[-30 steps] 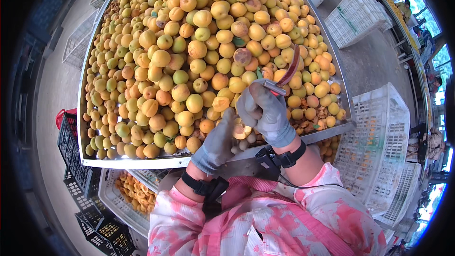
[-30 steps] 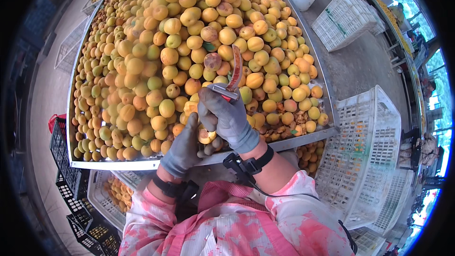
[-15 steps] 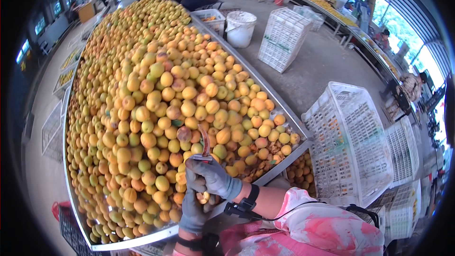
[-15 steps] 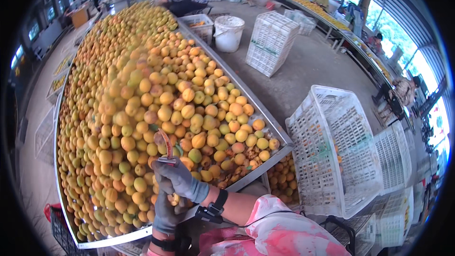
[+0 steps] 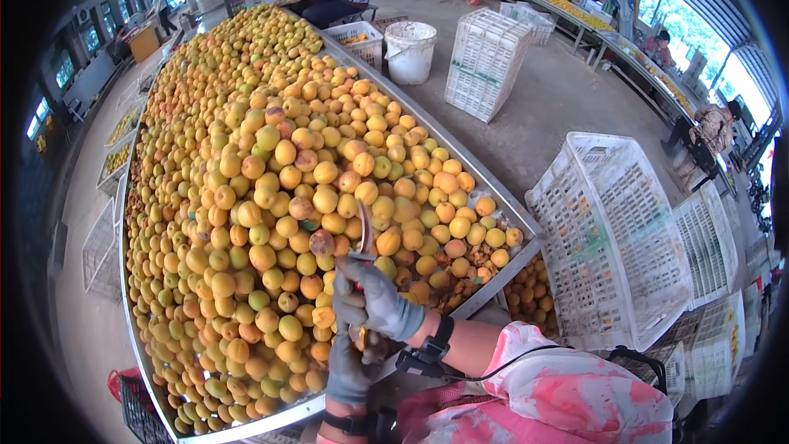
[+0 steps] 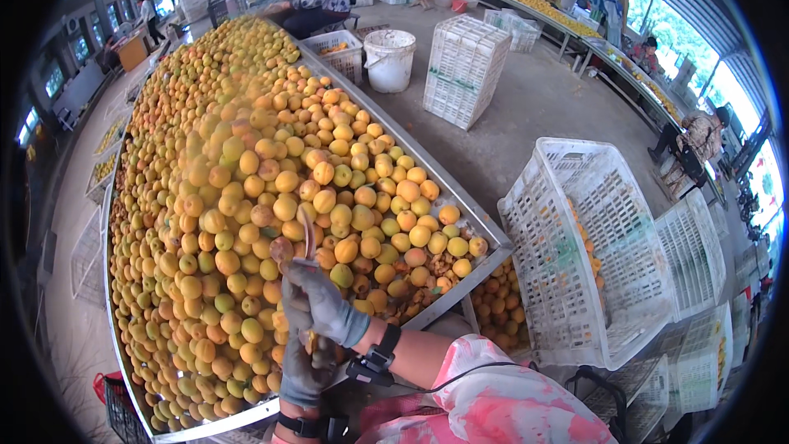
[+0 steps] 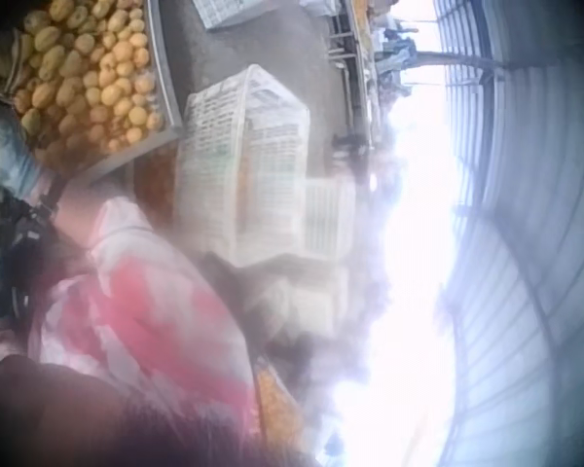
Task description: The person picks up apricots from a large pile, cuts them in half with a small knife, and removes the pits. The pitted fruit halves are placed into a crate while the pits are dropped onto the table.
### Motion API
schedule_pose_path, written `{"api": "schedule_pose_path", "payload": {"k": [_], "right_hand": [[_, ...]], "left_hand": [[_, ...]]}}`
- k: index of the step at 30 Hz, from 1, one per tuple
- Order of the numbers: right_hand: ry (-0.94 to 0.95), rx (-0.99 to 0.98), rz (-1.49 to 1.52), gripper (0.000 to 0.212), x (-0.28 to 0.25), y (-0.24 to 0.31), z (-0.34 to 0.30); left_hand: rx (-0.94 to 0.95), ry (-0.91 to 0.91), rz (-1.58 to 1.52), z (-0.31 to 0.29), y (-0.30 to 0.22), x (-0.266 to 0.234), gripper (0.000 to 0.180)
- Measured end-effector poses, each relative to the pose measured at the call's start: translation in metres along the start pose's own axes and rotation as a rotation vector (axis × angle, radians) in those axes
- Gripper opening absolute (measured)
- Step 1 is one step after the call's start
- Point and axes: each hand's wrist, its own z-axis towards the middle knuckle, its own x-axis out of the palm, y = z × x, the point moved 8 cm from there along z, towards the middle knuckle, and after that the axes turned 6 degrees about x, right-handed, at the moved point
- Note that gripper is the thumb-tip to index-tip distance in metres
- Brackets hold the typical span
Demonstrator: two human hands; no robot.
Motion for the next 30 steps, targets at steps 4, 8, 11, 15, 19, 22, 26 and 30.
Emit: {"api": "schedule_pose_path", "payload": {"k": [4, 8, 11, 15, 19, 22, 26, 30], "right_hand": [[-0.081, -0.111, -0.178, 0.04, -0.005, 0.026, -0.004], [-0.189, -0.213, -0.319, 0.039, -0.014, 0.052, -0.013], [-0.251, -0.27, -0.336, 0.036, -0.023, 0.066, -0.012], [-0.373, -0.202, -0.608, 0.033, -0.027, 0.073, -0.021], [-0.435, -0.127, -0.969, 0.033, -0.034, 0.081, -0.032], [-0.46, -0.077, -1.353, 0.038, -0.044, 0.079, -0.042], [-0.47, -0.19, -1.607, 0.04, -0.047, 0.088, -0.057], [-0.461, 0.015, -1.554, 0.042, -0.05, 0.079, -0.055]], "left_hand": [[0.345, -0.072, 0.457, 0.001, -0.034, 0.015, 0.023], [0.477, -0.15, 0.659, -0.004, -0.058, 0.026, 0.03], [0.625, -0.18, 0.863, -0.001, -0.063, 0.007, 0.03], [0.715, -0.192, 1.118, -0.003, -0.063, 0.004, 0.026], [0.638, -0.129, 1.217, -0.011, -0.058, 0.043, 0.026], [0.568, -0.026, 0.914, -0.004, -0.044, 0.03, 0.035], [0.572, -0.005, 0.789, -0.01, -0.057, 0.038, 0.035], [0.791, -0.126, 0.823, -0.027, -0.091, 0.028, 0.03]]}}
